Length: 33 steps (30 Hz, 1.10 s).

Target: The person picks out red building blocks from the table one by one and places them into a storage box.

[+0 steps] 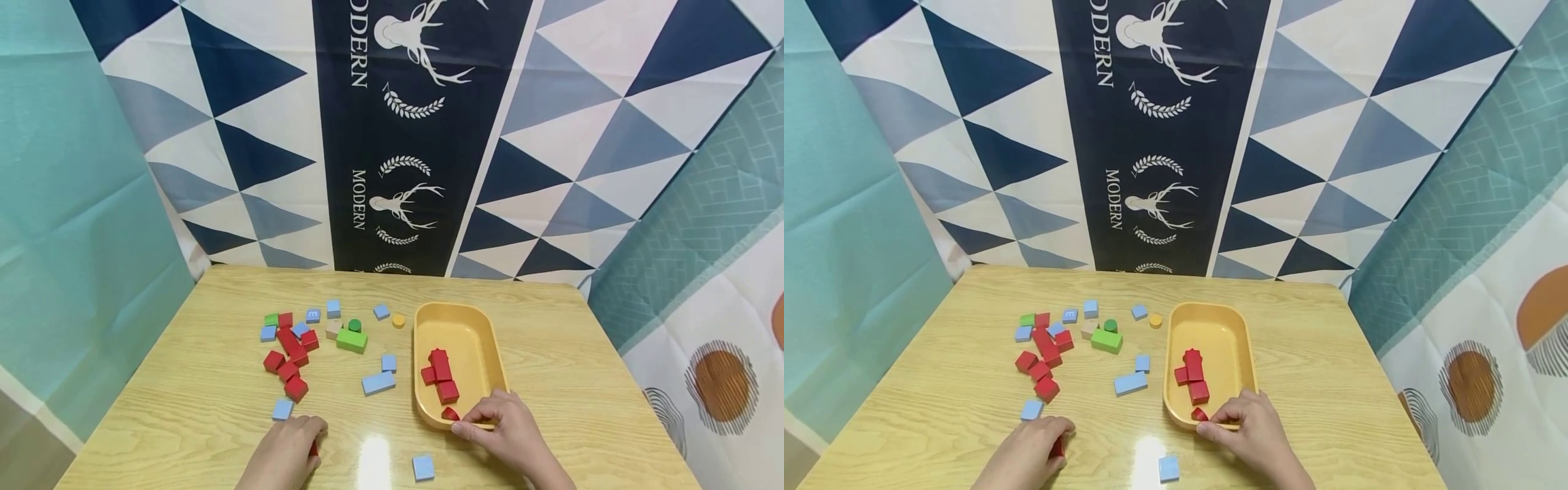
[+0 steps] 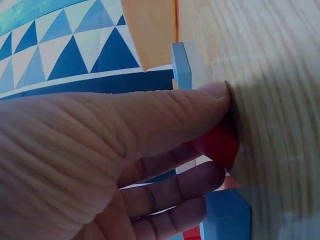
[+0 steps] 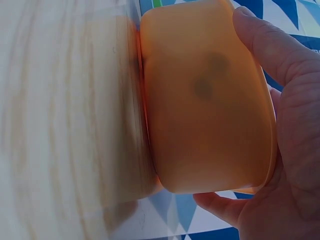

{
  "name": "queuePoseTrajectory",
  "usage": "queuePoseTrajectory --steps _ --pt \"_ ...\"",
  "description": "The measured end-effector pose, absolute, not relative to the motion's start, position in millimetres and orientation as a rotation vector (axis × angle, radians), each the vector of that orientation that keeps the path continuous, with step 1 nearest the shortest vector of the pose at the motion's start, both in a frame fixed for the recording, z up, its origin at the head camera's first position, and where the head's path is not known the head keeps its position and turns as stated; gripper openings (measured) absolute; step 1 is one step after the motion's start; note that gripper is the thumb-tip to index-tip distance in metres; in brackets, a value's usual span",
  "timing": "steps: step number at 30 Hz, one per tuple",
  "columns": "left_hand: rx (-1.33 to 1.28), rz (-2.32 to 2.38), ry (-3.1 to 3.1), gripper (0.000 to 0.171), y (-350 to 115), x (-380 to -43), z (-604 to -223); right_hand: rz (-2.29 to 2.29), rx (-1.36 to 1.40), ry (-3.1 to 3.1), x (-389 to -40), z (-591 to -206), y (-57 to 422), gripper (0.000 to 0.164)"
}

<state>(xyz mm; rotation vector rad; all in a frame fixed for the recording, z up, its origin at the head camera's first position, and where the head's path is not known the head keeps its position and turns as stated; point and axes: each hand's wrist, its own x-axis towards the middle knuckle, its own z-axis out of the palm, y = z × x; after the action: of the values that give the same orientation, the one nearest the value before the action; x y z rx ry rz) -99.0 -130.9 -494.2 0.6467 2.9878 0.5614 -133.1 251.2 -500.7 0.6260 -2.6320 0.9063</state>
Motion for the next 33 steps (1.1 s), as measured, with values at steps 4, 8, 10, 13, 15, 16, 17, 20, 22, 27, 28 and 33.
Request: queuePoseTrajectory --steps 4,8,10,13,15,16,17,20,22,27,28,33 --pt "0.540 0.532 3.014 0.037 -132.0 -98.6 -492.5 0.902 0.636 -2.620 -132.7 -501.2 251.2 0.018" --pt "0.516 0.487 3.042 0.035 -134.2 -99.1 -491.5 0.902 0.643 -2.604 -132.7 -501.1 251.1 0.018" --pt "0.526 0.472 3.044 0.033 -134.0 -99.4 -491.3 0.901 0.642 -2.601 -132.8 -500.8 251.2 0.018" --pt "0.538 0.452 3.047 0.032 -132.7 -99.8 -491.4 0.898 0.636 -2.606 -133.0 -500.7 251.2 0.018" --pt "0.549 0.445 3.050 0.032 -131.9 -100.0 -491.7 0.895 0.637 -2.604 -133.1 -500.7 251.2 0.018" --pt "0.554 0.446 3.052 0.032 -131.4 -99.9 -491.7 0.894 0.637 -2.604 -133.2 -500.8 251.2 0.018" --pt "0.561 0.447 3.061 0.032 -130.8 -99.8 -491.6 0.895 0.637 -2.603 -133.1 -500.8 251.1 0.018" --pt "0.579 0.493 3.099 0.035 -127.6 -100.8 -489.5 0.896 0.636 -2.603 -132.9 -500.5 251.2 0.018" --pt "0.588 0.561 3.128 0.038 -123.8 -103.1 -486.8 0.895 0.632 -2.604 -132.9 -500.2 251.3 0.018" --pt "0.639 0.847 3.136 0.033 -108.8 -112.3 -476.7 0.893 0.622 -2.615 -133.1 -500.2 251.8 0.018" --pt "0.667 0.912 3.129 0.031 -105.0 -113.8 -474.8 0.894 0.621 -2.618 -133.0 -500.4 252.0 0.018" --pt "0.890 1.211 3.053 0.029 -79.4 -125.2 -469.7 0.891 0.619 -2.630 -133.1 -501.6 252.9 0.018"
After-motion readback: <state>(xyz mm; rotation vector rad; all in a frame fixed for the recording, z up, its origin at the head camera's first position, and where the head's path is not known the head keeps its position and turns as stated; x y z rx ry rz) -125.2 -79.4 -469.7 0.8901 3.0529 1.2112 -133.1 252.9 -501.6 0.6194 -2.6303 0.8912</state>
